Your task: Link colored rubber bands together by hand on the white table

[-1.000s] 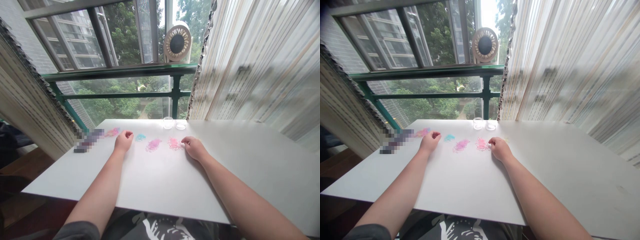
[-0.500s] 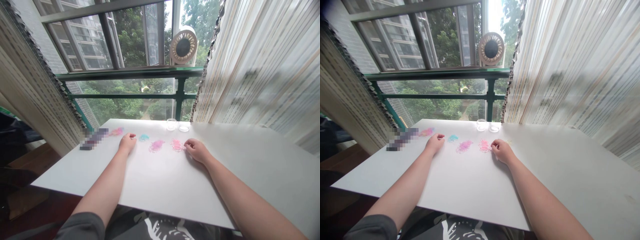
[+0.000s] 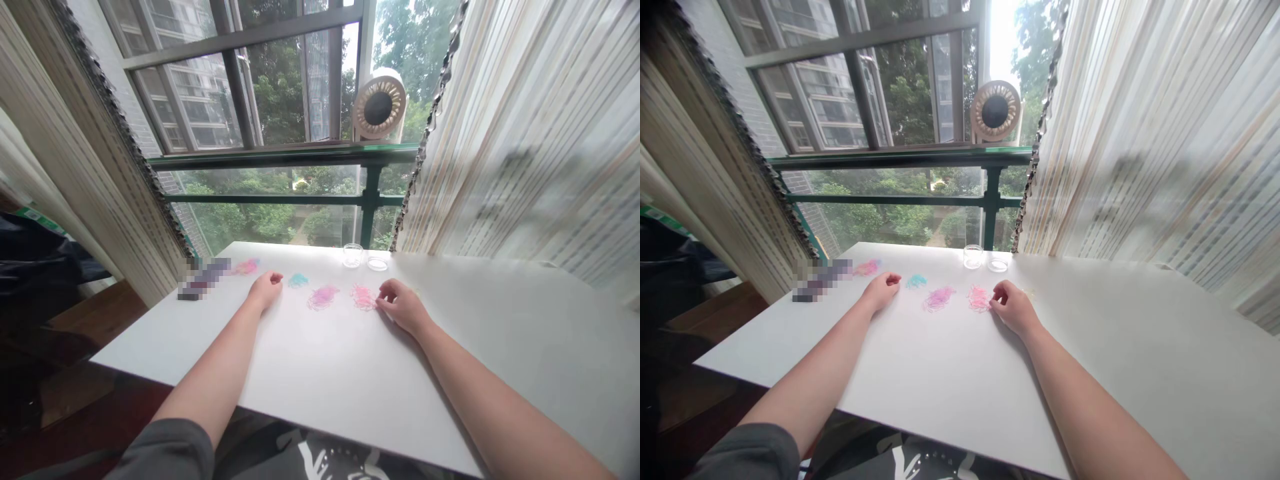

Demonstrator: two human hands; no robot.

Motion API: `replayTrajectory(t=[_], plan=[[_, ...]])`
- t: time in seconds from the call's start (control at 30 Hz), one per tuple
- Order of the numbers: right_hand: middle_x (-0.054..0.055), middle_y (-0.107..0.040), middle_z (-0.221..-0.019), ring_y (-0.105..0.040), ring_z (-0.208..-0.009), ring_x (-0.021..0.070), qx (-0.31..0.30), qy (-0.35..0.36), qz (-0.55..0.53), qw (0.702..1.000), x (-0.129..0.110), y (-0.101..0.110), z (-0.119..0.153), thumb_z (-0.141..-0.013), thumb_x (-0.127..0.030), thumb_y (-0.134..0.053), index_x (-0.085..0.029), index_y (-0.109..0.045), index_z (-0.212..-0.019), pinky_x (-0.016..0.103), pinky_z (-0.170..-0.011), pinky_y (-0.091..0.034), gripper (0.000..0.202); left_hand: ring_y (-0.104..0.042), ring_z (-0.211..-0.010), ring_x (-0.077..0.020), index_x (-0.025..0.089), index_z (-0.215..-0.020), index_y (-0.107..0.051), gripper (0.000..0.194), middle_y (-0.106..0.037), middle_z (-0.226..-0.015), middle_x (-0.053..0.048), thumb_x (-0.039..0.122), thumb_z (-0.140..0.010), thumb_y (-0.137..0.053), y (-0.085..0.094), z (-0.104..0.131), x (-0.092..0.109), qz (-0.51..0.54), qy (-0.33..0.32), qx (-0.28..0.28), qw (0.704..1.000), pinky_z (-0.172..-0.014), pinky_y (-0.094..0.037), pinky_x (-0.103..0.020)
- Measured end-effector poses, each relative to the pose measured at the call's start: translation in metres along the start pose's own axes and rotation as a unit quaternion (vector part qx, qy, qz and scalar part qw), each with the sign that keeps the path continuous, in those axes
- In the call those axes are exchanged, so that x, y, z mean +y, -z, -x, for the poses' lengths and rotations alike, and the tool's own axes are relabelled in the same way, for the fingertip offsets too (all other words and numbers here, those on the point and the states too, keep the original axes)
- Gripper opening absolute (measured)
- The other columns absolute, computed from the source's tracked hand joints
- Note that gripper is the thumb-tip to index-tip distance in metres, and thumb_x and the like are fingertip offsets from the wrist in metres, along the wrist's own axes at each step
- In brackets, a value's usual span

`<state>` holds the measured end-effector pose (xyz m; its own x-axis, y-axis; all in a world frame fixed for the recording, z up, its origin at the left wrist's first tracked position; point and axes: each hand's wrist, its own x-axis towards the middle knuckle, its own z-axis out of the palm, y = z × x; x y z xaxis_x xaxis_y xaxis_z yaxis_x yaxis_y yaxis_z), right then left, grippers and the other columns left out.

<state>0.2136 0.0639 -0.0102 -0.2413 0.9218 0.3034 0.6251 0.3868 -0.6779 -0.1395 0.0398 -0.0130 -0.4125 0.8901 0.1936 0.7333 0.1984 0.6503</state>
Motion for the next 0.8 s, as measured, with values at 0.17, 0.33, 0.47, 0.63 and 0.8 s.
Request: replayTrajectory(t=[0.17,0.33,0.47,0.63,0.8], plan=[[0.003,-0.068,-0.081,-0.061,-0.077,0.0192,-0.003,0.005,0.042,0.999,-0.002,0.0,0.001,-0.073,-0.028,-0.054,-0.022,-0.069,-0.081,0.03,-0.071,-0.045,0.018,-0.063,-0.085,-0.0184,0.018,-0.095,-0.067,0.024,-0.069,-0.093,-0.006,0.02,-0.074,-0.057,0.0,0.008,0.001,-0.011,-0.021,-0.003,1.0,-0.082,-0.048,-0.028],[0.006,-0.069,-0.093,-0.061,-0.091,0.0228,-0.032,0.079,0.05,0.995,0.005,-0.001,-0.001,-0.078,-0.033,-0.053,-0.022,-0.073,-0.078,0.034,-0.083,-0.044,0.023,-0.059,-0.089,-0.0185,0.019,-0.091,-0.071,0.021,-0.064,-0.103,-0.008,0.026,-0.072,-0.062,-0.007,0.012,0.008,-0.022,-0.062,0.006,0.998,-0.085,-0.045,-0.028],[0.008,-0.067,-0.088,-0.06,-0.086,0.025,-0.047,0.097,0.101,0.989,0.013,-0.003,-0.003,-0.081,-0.037,-0.051,-0.023,-0.075,-0.081,0.038,-0.081,-0.046,0.028,-0.06,-0.085,-0.018,0.02,-0.083,-0.074,0.016,-0.065,-0.096,-0.006,0.026,-0.072,-0.064,-0.012,0.013,0.01,-0.029,-0.087,0.0,0.996,-0.08,-0.046,-0.026],[0.011,-0.068,-0.099,-0.061,-0.094,0.0273,-0.055,0.125,0.12,0.983,0.018,-0.005,-0.002,-0.086,-0.039,-0.042,-0.02,-0.074,-0.094,0.043,-0.086,-0.047,0.037,-0.06,-0.081,-0.0183,0.019,-0.08,-0.074,0.014,-0.066,-0.09,-0.007,0.025,-0.074,-0.063,-0.013,0.013,0.007,-0.033,-0.099,0.006,0.995,-0.076,-0.046,-0.027],[0.01,-0.059,-0.128,-0.051,-0.12,0.029,-0.068,0.138,0.093,0.984,0.026,-0.006,-0.003,-0.09,-0.037,-0.029,-0.02,-0.066,-0.115,0.049,-0.101,-0.039,0.048,-0.059,-0.082,-0.0183,0.018,-0.078,-0.072,0.011,-0.066,-0.086,-0.006,0.021,-0.075,-0.061,-0.013,0.013,0.006,-0.028,-0.108,0.016,0.994,-0.079,-0.045,-0.028]])
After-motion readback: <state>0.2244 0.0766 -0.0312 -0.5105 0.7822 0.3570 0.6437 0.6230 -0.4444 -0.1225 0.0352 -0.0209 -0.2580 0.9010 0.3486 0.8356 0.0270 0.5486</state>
